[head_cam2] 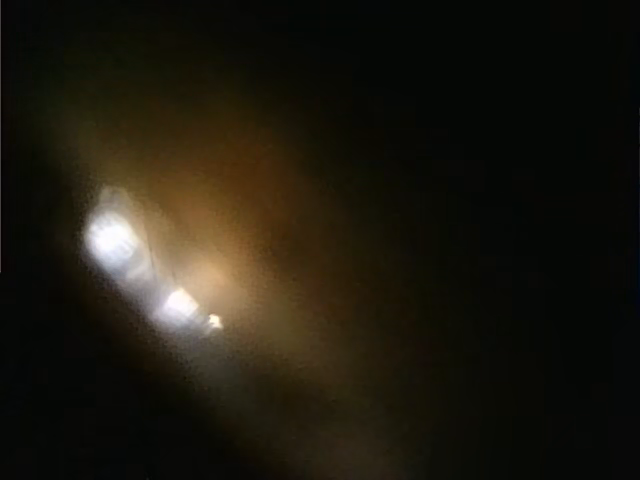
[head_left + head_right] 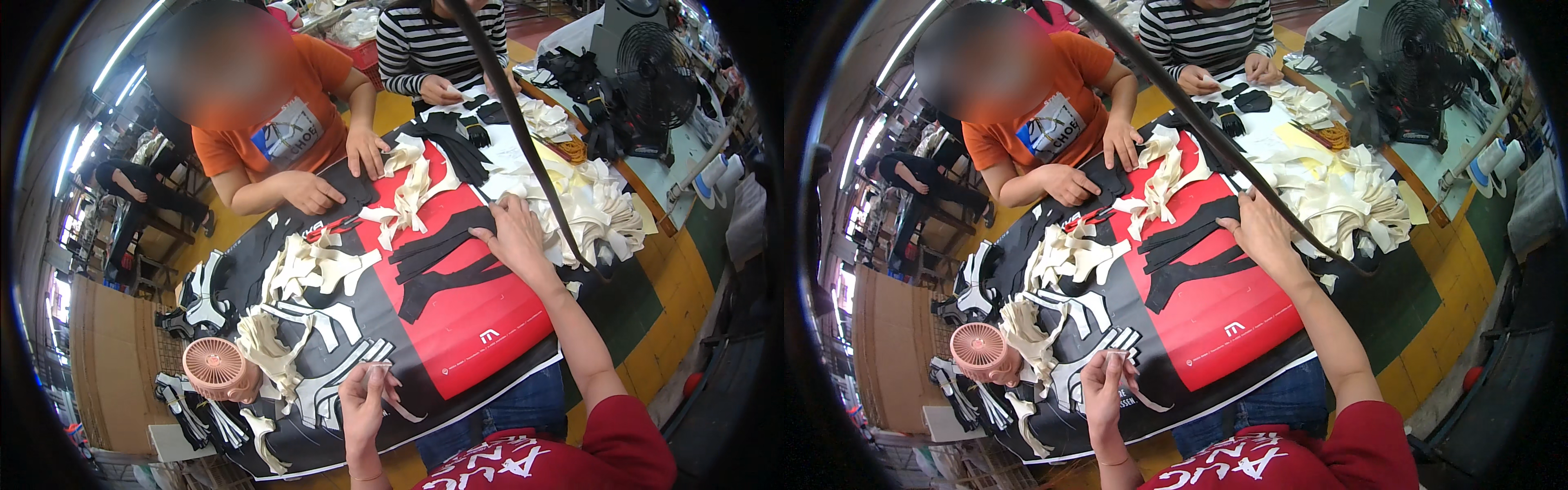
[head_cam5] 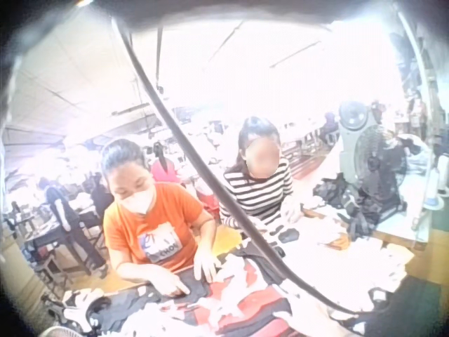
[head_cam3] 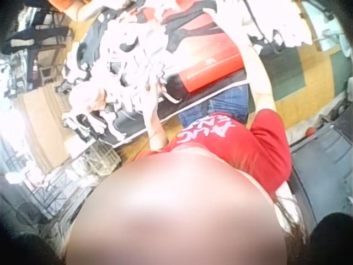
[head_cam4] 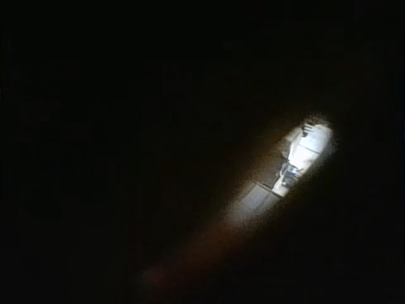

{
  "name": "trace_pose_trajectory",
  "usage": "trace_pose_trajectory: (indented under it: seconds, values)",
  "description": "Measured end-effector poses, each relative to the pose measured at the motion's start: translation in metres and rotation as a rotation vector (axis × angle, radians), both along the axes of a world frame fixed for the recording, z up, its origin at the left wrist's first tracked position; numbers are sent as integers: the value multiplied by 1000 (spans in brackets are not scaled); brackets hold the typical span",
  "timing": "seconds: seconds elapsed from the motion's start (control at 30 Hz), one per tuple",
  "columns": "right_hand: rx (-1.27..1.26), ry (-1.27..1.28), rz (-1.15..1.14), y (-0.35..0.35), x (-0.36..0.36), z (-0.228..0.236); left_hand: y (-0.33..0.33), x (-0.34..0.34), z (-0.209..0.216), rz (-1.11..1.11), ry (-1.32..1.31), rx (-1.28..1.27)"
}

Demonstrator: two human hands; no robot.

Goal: The person repeatedly picks up small white adhesive strips from a red and black surface, peels off the backing, and places the strips back down. The action is continuous and repetitive throughout the clip.

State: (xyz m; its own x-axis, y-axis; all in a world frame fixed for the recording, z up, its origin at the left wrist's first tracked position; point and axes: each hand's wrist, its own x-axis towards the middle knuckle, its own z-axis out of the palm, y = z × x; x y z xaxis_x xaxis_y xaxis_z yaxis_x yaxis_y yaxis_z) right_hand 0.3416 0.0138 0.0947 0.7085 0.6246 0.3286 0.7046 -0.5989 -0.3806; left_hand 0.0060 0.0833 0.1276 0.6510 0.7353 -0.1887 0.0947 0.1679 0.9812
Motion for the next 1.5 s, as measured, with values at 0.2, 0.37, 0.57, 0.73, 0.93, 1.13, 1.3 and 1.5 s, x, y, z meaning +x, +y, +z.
trace_pose_trajectory:
  seconds: [0.2, 0.37, 0.57, 0.73, 0.93, 1.13, 1.3, 1.5]
  values:
    - [147, -90, 30, 3, -10, 2, -8, 4, -1, 62, -8, 35]
    - [432, -1, 279, -2, -32, 33, -9, 4, 15, 105, -9, 99]
    - [587, 412, 530, -54, -90, 71, -23, -4, 52, -56, 18, 256]
    - [415, 775, 170, -66, -108, 34, -36, 21, 52, -347, 98, 148]
    - [179, 192, 224, -89, -114, 11, -40, 58, 25, -457, 159, 77]
    - [242, 978, 465, -108, -121, 32, -42, 77, 9, -372, 168, 124]
    - [454, 776, 224, -93, -115, 15, -30, 84, -2, -293, 70, 17]
    - [380, 671, 159, -81, -101, 5, -10, 110, -25, -266, 111, 556]
